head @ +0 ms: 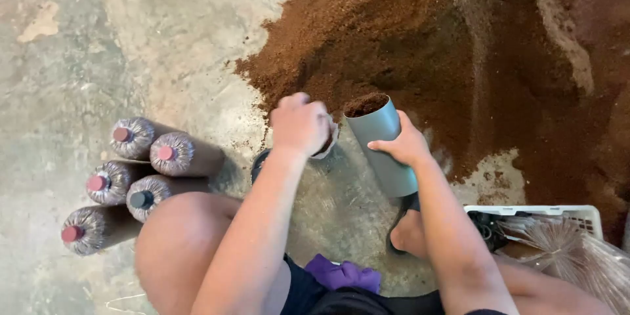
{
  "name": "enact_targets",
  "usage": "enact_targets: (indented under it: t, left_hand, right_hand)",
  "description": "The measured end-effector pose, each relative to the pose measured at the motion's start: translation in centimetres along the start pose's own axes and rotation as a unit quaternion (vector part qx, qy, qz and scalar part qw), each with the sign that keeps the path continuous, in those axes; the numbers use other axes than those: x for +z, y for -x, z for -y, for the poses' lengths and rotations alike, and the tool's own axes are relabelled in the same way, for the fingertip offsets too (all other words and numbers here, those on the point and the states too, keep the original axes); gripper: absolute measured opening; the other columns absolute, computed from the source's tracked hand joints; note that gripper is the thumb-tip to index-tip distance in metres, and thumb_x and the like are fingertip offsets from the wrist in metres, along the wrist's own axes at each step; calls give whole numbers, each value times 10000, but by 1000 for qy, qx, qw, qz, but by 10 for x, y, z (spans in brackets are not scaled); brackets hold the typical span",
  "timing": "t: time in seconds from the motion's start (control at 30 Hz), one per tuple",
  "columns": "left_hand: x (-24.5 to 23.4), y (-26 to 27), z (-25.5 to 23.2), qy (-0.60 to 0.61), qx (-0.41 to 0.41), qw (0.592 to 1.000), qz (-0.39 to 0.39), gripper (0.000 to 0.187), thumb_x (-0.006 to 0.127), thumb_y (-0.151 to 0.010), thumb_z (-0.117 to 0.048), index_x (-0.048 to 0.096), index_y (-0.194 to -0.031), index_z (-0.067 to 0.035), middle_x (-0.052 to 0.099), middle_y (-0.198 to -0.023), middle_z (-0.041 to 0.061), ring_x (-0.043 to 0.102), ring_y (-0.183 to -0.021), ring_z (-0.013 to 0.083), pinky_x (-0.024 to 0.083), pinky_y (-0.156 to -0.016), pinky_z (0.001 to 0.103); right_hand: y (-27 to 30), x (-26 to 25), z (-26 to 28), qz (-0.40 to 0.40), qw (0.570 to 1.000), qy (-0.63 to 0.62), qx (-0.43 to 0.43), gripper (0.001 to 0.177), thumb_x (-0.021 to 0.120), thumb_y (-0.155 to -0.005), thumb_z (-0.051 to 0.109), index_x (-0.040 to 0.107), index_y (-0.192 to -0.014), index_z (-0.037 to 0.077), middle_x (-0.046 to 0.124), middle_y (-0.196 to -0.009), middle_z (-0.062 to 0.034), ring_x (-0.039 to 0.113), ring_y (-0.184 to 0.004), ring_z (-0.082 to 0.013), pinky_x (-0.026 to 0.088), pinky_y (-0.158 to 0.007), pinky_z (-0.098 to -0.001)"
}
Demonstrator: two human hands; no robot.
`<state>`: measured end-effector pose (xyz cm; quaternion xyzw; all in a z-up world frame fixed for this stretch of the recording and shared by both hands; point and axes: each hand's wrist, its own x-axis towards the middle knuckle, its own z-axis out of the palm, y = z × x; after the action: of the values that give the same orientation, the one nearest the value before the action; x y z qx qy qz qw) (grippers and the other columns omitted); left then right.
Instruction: Filling and compressing substrate into plastic bags using a PVC pipe as a scoop and mold.
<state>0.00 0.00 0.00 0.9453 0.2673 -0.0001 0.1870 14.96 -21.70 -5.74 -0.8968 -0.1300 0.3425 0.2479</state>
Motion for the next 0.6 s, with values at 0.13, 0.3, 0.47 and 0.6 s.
enact_targets:
  t: [0.13,0.3,0.47,0.6]
  left_hand:
    - [26,13,30,-6,-114,990,88,311,632,-904,-449,756,-1169,-344,546,-1330,109,497,-1294,381,496,-996,497]
    - [67,8,45,77,-131,979,135,450,546,-979,-498,646,-1383,-328,527,-1362,172,508,-1331,410,462,-1078,540]
    - [59,0,48,120,-124,971,166,560,556,-988,-341,470,-1541,-337,467,-1456,215,483,-1367,436,453,-1091,570]
    - [75,-8,58,164,-115,959,200,646,578,-987,-261,376,-1600,-266,357,-1561,259,388,-1448,462,416,-1110,604]
  right_hand:
    - [33,-31,42,13,998,50,-32,1065,894,-628,492,409,-1544,246,577,-1462,-191,514,-1380,-412,447,-1133,-554]
    - [66,-62,90,38,982,162,-92,1120,895,-648,456,351,-1587,177,536,-1480,-207,516,-1371,-420,440,-1123,-583]
    - [91,-68,122,30,963,237,-126,1147,924,-605,488,378,-1573,202,557,-1462,-172,544,-1350,-393,463,-1102,-559]
    - [90,-62,135,34,923,337,-185,1222,912,-564,586,366,-1581,184,557,-1461,-163,555,-1347,-375,476,-1088,-537]
